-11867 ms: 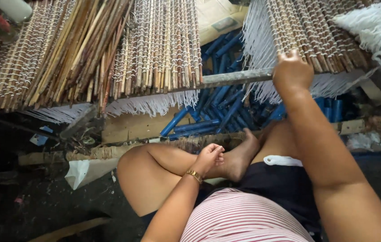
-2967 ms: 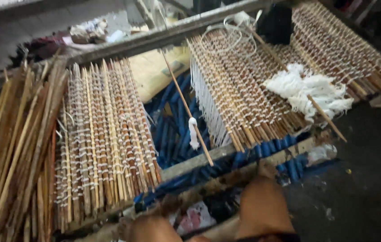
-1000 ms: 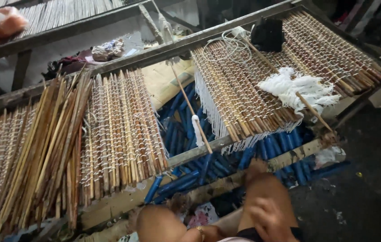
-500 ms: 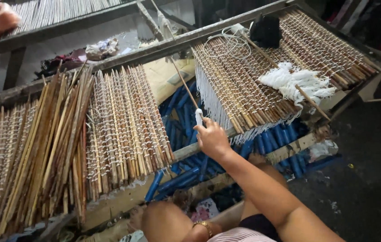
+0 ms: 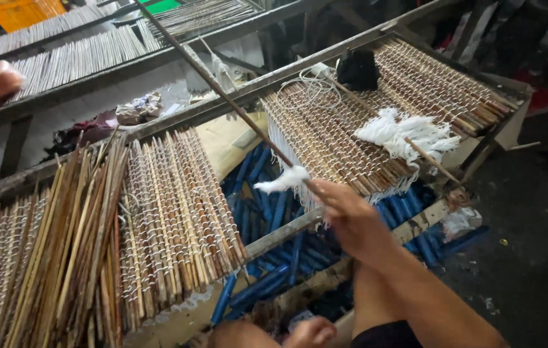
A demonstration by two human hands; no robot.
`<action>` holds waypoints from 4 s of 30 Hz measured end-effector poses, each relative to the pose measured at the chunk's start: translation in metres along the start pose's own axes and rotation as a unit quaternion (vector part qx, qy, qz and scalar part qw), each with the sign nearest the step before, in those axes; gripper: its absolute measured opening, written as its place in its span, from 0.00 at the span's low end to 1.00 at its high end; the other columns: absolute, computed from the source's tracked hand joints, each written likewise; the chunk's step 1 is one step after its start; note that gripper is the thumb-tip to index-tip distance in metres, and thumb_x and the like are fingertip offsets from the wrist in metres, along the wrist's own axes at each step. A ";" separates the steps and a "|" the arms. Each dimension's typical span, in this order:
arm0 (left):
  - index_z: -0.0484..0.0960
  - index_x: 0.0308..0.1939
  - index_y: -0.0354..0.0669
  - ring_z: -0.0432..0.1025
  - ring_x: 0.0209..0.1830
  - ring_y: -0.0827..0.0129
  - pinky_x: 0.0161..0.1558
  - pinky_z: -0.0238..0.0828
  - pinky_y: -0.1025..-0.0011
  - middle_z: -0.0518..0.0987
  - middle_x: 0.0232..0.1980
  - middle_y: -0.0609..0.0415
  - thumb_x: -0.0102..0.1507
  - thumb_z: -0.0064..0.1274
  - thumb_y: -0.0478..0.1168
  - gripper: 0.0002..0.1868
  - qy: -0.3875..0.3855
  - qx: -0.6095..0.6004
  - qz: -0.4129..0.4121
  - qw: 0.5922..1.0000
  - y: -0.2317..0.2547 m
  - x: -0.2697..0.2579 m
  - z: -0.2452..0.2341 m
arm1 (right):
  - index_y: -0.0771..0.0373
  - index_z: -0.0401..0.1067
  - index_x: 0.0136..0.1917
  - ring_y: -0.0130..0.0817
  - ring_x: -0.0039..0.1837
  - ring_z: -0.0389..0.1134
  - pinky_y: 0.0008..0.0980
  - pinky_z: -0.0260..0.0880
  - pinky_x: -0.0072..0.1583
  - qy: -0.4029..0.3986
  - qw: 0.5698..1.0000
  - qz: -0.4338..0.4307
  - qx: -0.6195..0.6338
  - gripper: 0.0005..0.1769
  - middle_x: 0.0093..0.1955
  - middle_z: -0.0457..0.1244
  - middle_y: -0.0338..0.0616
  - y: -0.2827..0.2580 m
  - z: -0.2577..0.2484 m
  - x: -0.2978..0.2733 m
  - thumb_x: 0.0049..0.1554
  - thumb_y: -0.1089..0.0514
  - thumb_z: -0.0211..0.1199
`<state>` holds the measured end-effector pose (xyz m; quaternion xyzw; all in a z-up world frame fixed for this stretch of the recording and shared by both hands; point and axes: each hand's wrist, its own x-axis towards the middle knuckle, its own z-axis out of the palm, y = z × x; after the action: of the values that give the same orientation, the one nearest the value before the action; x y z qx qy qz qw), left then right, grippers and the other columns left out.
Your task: Tying white cotton wicks onto wooden sticks for candle production
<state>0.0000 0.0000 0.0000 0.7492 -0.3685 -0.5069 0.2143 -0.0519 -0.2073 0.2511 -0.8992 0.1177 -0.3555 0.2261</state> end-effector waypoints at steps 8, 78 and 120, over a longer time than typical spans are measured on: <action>0.84 0.43 0.45 0.79 0.46 0.71 0.47 0.77 0.76 0.84 0.48 0.56 0.71 0.39 0.45 0.17 0.620 -0.114 0.356 0.689 0.030 -0.076 -0.100 | 0.51 0.75 0.63 0.33 0.49 0.76 0.31 0.74 0.49 -0.052 0.989 -0.035 0.130 0.17 0.53 0.71 0.40 0.030 -0.061 -0.080 0.63 0.58 0.53; 0.79 0.50 0.43 0.75 0.29 0.71 0.29 0.67 0.75 0.81 0.38 0.54 0.71 0.40 0.63 0.27 0.237 -0.574 0.381 0.686 0.055 -0.107 -0.031 | 0.54 0.77 0.53 0.29 0.34 0.64 0.32 0.59 0.39 -0.138 0.989 -0.037 -0.033 0.09 0.32 0.63 0.34 -0.052 -0.063 -0.116 0.68 0.50 0.62; 0.80 0.48 0.41 0.79 0.53 0.67 0.59 0.79 0.70 0.82 0.50 0.52 0.71 0.52 0.32 0.04 0.381 -0.366 0.454 0.718 0.092 -0.123 -0.024 | 0.56 0.75 0.42 0.30 0.35 0.63 0.32 0.55 0.38 -0.105 0.994 -0.037 -0.019 0.17 0.36 0.64 0.34 -0.060 -0.048 -0.104 0.64 0.43 0.64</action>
<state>-0.0354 0.0349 0.1471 0.4849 -0.3373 -0.1160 0.7985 -0.1574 -0.1317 0.2506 -0.9394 0.0664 -0.2653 0.2066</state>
